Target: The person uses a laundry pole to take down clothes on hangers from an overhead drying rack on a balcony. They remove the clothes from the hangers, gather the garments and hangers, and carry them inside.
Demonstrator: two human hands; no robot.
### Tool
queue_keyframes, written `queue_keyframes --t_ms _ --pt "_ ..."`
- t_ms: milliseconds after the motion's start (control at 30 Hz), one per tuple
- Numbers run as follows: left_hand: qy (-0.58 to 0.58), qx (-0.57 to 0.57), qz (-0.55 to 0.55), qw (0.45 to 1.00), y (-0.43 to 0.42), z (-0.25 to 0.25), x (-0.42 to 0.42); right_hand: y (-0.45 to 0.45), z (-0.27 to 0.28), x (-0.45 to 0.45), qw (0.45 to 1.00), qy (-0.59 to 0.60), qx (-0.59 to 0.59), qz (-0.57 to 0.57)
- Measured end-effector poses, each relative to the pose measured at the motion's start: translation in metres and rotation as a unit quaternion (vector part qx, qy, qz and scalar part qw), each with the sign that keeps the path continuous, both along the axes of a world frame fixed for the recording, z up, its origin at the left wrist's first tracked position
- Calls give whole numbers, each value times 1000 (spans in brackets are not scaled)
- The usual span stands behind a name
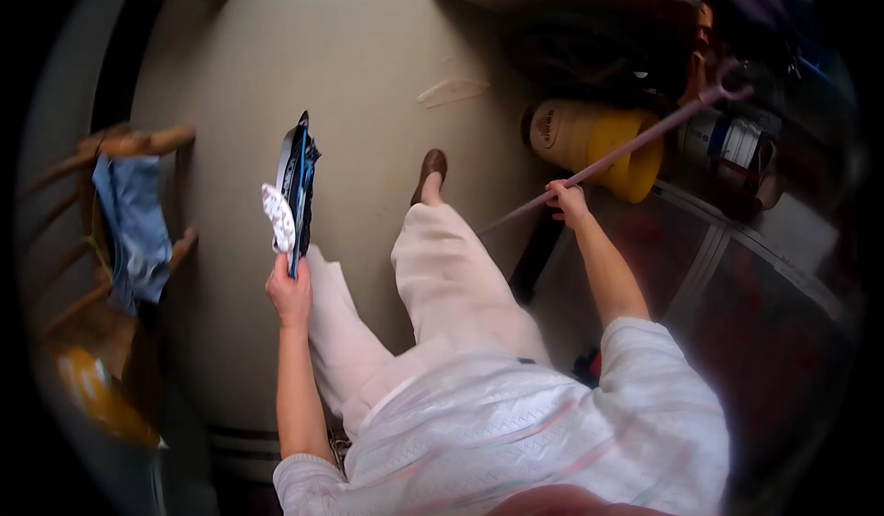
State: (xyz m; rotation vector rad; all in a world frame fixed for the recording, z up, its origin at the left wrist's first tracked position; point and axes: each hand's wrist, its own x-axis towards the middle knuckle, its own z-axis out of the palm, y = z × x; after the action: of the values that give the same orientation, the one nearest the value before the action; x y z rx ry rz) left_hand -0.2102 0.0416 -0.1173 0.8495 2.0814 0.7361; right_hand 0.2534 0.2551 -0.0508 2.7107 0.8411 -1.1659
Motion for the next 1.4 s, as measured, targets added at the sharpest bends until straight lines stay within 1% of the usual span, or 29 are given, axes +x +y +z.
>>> queue_keyframes --t_ms 67,100,167,233,300,333,367,433,500,533,567,633,667,700,767,833,867,900,933,967,1000,1033,1100,1200,1267,1300,1333,1400 --pt "-29 -15 0 999 21 3 35 28 -4 33 994 54 36 -86" --pt "-30 -3 -4 1000 33 3 56 42 -11 58 991 74 48 -102" --pt "-31 26 -5 999 46 0 84 66 -33 93 982 115 76 -126" --pt "-58 6 -24 998 65 -2 117 96 -50 135 977 139 66 -146" --pt "-91 -21 -33 995 73 -1 137 110 -67 157 969 167 54 -173" --pt "-90 -7 -32 995 75 -1 146 111 -77 172 973 159 57 -159" --pt "-114 -1 -25 993 60 -16 148 109 -85 182 976 151 59 -144" --pt "-134 -39 -50 989 61 -9 157 108 -78 180 958 188 113 -183" --pt "-132 -27 -80 988 64 -4 162 94 -56 156 964 180 142 -133" --pt "-131 -38 -100 986 59 -6 163 83 -51 150 969 163 126 -137" --pt "-143 -20 -85 986 66 -1 166 69 -46 144 973 146 112 -143" --pt "-146 -19 -95 985 63 -5 171 37 -52 136 990 90 -3 -111" --pt "-149 -18 -104 983 62 -6 172 24 -54 119 987 115 -84 -76" --pt "-151 -18 -112 982 63 -7 172 18 -62 98 975 140 -166 -41" --pt "-154 -27 -130 979 57 -13 171 34 -100 55 962 182 -200 26" --pt "-155 -37 -153 975 45 -20 169 70 -167 22 960 249 -78 101" --pt "-155 -32 -169 973 42 -25 170 92 -204 3 967 229 -10 115" --pt "-174 -40 -168 969 43 -27 169 117 -245 1 960 238 14 150" --pt "-184 -50 -174 966 42 -28 167 141 -294 8 955 198 13 220" --pt "-195 -58 -183 962 41 -27 164 165 -330 5 945 76 -11 318" --pt "-201 -57 -173 962 41 -27 163 187 -364 6 907 5 33 420" --pt "-210 -54 -165 962 41 -27 162 199 -389 9 852 -69 77 514" --pt "-237 -65 -187 951 41 -26 157 215 -398 -15 843 -126 94 514" --pt "-286 -67 -218 931 41 -30 147 230 -422 -23 857 -155 8 491" --pt "-313 -79 -253 912 45 -32 137 226 -429 -26 835 -219 10 505" --pt "-319 -71 -253 911 46 -32 135 224 -427 -32 823 -245 17 512" --pt "-326 -62 -251 909 47 -34 131 220 -418 -43 825 -243 -8 511" --pt "-327 -45 -248 911 48 -35 128 220 -421 -43 824 -233 -30 515"
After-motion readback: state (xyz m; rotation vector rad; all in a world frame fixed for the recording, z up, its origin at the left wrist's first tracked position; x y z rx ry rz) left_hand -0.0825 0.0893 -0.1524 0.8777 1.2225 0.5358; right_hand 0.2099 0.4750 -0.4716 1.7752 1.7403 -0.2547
